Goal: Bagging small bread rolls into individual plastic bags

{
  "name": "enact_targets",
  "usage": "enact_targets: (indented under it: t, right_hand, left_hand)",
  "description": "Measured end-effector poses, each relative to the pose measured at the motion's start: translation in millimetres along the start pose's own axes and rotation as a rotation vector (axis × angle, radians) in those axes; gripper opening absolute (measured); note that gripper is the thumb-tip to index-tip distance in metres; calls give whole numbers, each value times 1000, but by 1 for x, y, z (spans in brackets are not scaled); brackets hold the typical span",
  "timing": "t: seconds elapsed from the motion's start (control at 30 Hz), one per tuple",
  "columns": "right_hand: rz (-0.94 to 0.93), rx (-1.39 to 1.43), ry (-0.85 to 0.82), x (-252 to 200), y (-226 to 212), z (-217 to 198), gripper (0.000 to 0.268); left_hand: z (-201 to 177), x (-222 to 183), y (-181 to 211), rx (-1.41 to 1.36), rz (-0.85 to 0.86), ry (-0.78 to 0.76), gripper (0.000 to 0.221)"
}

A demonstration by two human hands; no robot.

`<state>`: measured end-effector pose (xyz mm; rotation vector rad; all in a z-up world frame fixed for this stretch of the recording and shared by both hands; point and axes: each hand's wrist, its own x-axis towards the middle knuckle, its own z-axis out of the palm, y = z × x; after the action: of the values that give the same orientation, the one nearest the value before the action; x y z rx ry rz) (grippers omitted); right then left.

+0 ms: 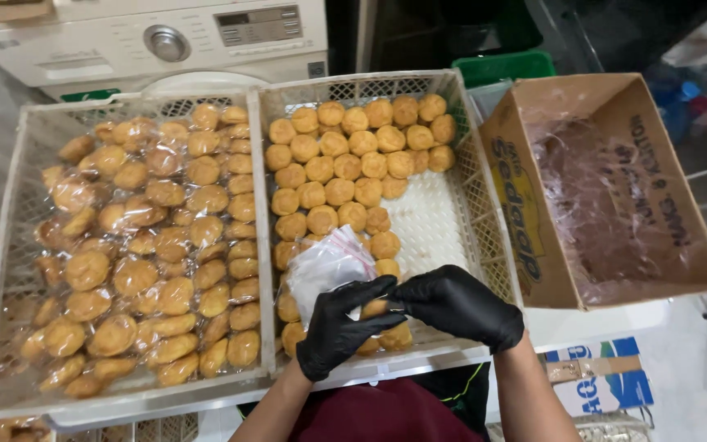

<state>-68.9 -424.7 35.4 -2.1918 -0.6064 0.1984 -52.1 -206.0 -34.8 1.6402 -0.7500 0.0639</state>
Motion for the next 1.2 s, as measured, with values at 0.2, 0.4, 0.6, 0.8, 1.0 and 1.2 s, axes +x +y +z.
enact_targets:
  t: [0.2, 0.4, 0.6, 0.8, 1.0, 1.2]
  right_hand:
    - [90, 213, 112, -4, 6, 7, 28]
    - [149, 266, -148, -7, 6, 14, 57]
    - [-21, -467, 667, 3, 13, 24, 14]
    - [2, -524, 623, -5, 22, 28, 16]
    - [402, 124, 884, -67, 35, -35, 31]
    - [40, 666, 929, -101, 90, -157, 38]
  left_hand:
    - [0, 7, 8, -234, -306, 6, 48]
    - [-2, 14, 10, -364, -413, -63, 50]
    - [13, 9, -1, -550, -618, -8, 42]
    - [27, -2, -1, -558, -522, -113, 56]
    - [22, 6, 11, -789, -620, -32, 53]
    - [15, 7, -2, -873, -569, -25, 57]
